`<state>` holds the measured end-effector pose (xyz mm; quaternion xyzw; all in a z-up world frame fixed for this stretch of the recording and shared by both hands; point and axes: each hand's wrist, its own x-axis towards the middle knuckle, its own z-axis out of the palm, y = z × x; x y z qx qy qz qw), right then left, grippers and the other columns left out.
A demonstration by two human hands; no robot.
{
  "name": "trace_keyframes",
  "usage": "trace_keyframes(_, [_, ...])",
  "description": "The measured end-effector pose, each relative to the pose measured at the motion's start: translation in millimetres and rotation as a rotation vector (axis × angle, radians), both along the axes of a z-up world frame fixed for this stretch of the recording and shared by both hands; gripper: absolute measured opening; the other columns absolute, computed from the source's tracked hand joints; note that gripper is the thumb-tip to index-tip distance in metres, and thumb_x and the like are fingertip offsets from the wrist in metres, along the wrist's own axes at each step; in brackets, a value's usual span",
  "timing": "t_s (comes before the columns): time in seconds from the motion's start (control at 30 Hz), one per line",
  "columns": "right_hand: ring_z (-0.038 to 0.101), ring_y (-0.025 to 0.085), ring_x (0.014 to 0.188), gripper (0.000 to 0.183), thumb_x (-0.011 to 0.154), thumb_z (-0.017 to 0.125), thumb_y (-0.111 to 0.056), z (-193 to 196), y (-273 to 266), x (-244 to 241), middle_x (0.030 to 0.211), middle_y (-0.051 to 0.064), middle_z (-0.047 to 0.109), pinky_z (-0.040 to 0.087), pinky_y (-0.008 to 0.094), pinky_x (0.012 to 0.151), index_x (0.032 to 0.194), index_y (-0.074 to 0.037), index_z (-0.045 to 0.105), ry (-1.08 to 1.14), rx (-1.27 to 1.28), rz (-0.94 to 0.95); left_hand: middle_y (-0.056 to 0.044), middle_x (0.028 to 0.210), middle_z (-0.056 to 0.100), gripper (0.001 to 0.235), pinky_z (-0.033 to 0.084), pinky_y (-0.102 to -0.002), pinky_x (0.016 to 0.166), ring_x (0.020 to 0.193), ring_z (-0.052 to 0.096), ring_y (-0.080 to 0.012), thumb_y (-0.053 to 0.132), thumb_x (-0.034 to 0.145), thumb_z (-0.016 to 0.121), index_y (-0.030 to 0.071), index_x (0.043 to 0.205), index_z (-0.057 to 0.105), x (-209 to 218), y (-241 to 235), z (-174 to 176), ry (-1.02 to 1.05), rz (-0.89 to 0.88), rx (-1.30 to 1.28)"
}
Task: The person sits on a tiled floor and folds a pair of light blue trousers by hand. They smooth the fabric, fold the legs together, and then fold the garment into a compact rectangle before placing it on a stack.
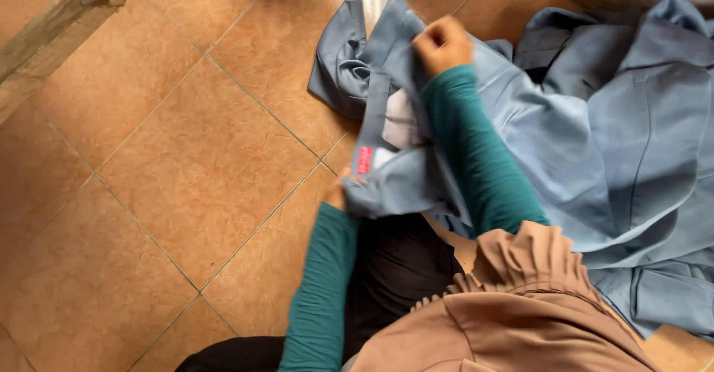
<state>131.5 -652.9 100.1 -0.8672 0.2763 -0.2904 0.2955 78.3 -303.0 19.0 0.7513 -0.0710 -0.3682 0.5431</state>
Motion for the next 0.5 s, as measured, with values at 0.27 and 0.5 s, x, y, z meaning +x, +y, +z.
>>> trace_keyframes(0.27, [0.059, 0.015, 0.049, 0.016, 0.09, 0.082, -0.017, 81.3, 134.3, -50.8, 0.065, -0.005, 0.066, 0.048, 0.026, 0.046, 0.093, -0.024, 0.069, -0.272, 0.159, 0.436, -0.007, 0.094, 0.066, 0.036, 0.05, -0.057, 0.094, 0.098, 0.063, -0.0345, 0.054, 0.087, 0.069, 0.023, 0.075, 0.057, 44.2, 66.0, 51.1, 0.869, 0.82, -0.719])
trace_keyframes(0.5, [0.071, 0.016, 0.066, 0.02, 0.084, 0.078, -0.02, 14.3, 161.4, -14.1, 0.074, -0.006, 0.069, 0.057, 0.03, 0.06, 0.092, -0.024, 0.061, -0.229, -0.265, 0.346, -0.012, 0.134, 0.06, 0.063, 0.059, -0.043, 0.094, 0.127, 0.058, -0.0296, 0.058, 0.088, 0.076, 0.022, 0.134, 0.053, 16.4, 71.7, 20.9, 0.73, 0.642, -0.56])
